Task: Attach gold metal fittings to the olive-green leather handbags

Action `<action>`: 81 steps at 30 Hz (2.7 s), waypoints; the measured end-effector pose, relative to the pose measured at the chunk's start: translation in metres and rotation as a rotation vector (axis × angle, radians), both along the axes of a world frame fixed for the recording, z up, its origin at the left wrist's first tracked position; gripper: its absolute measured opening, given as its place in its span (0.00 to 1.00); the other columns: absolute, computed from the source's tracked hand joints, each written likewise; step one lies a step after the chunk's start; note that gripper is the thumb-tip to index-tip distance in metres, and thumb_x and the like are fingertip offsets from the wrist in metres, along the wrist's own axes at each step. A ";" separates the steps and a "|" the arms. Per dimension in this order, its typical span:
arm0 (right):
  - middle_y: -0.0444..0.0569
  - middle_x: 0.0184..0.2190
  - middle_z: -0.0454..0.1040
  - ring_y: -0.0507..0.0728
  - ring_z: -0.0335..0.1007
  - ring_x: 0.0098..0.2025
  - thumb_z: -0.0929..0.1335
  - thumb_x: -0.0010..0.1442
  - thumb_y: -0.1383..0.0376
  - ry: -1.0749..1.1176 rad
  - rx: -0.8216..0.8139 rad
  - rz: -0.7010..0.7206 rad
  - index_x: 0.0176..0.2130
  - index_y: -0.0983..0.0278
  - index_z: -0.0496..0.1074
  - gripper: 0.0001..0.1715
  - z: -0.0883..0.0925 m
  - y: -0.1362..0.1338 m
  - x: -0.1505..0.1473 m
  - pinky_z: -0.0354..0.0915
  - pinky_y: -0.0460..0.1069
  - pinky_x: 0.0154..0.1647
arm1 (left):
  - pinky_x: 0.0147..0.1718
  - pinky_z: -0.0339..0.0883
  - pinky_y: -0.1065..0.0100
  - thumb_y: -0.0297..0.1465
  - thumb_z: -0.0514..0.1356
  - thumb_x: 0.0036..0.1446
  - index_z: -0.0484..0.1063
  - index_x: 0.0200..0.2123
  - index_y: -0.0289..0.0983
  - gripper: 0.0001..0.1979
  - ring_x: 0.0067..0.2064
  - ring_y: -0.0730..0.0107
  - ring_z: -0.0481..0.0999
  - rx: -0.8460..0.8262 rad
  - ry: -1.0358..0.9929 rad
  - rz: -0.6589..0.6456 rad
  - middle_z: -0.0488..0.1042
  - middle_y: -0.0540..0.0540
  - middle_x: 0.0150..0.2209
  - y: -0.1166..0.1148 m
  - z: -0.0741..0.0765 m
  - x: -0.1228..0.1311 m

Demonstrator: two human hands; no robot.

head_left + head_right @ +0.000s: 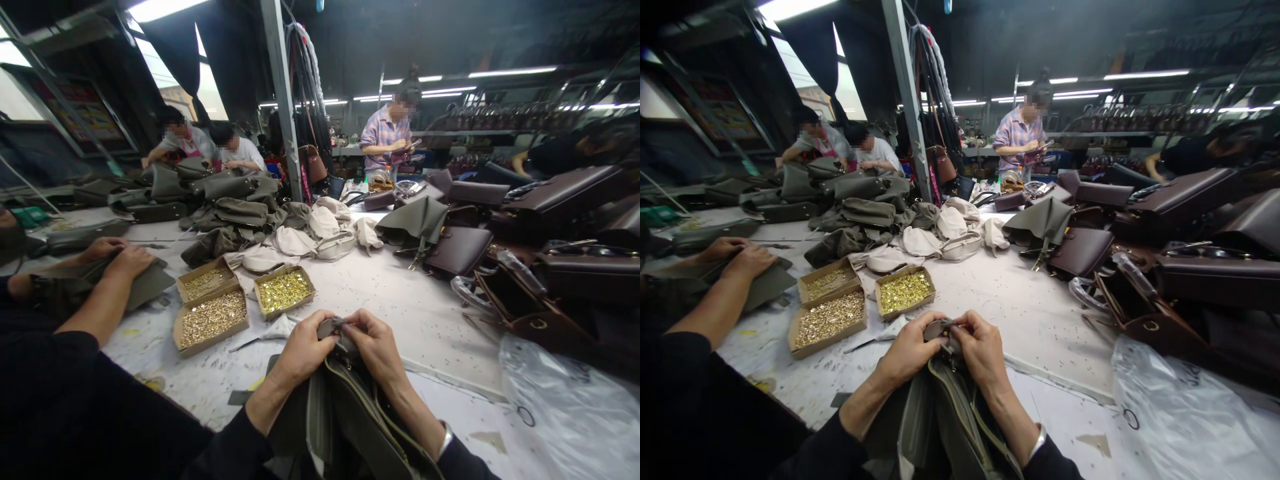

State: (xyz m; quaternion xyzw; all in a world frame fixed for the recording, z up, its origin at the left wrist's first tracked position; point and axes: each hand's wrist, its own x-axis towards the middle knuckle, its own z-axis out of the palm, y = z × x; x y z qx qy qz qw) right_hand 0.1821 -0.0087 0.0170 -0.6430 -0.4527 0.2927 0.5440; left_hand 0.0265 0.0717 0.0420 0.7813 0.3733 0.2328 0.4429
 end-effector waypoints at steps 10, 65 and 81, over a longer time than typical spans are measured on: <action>0.43 0.29 0.79 0.57 0.73 0.33 0.70 0.58 0.62 0.052 0.008 0.010 0.33 0.60 0.78 0.07 0.001 -0.001 0.002 0.64 0.49 0.36 | 0.35 0.65 0.68 0.27 0.61 0.45 0.76 0.43 0.37 0.18 0.35 0.64 0.74 -0.062 0.108 0.024 0.77 0.50 0.34 0.000 0.008 0.009; 0.49 0.39 0.77 0.61 0.70 0.46 0.68 0.57 0.66 -0.151 -0.031 0.044 0.41 0.61 0.76 0.11 0.006 0.001 0.005 0.64 0.54 0.47 | 0.35 0.67 0.69 0.31 0.63 0.46 0.80 0.36 0.35 0.13 0.34 0.66 0.75 -0.169 -0.095 0.166 0.80 0.49 0.31 0.000 0.002 0.006; 0.47 0.39 0.78 0.56 0.73 0.42 0.66 0.64 0.76 -0.281 0.419 0.144 0.48 0.57 0.77 0.19 0.002 -0.028 -0.008 0.69 0.50 0.43 | 0.46 0.74 0.65 0.19 0.59 0.58 0.74 0.43 0.40 0.13 0.44 0.65 0.80 0.596 -0.331 0.045 0.80 0.47 0.41 -0.030 -0.024 -0.018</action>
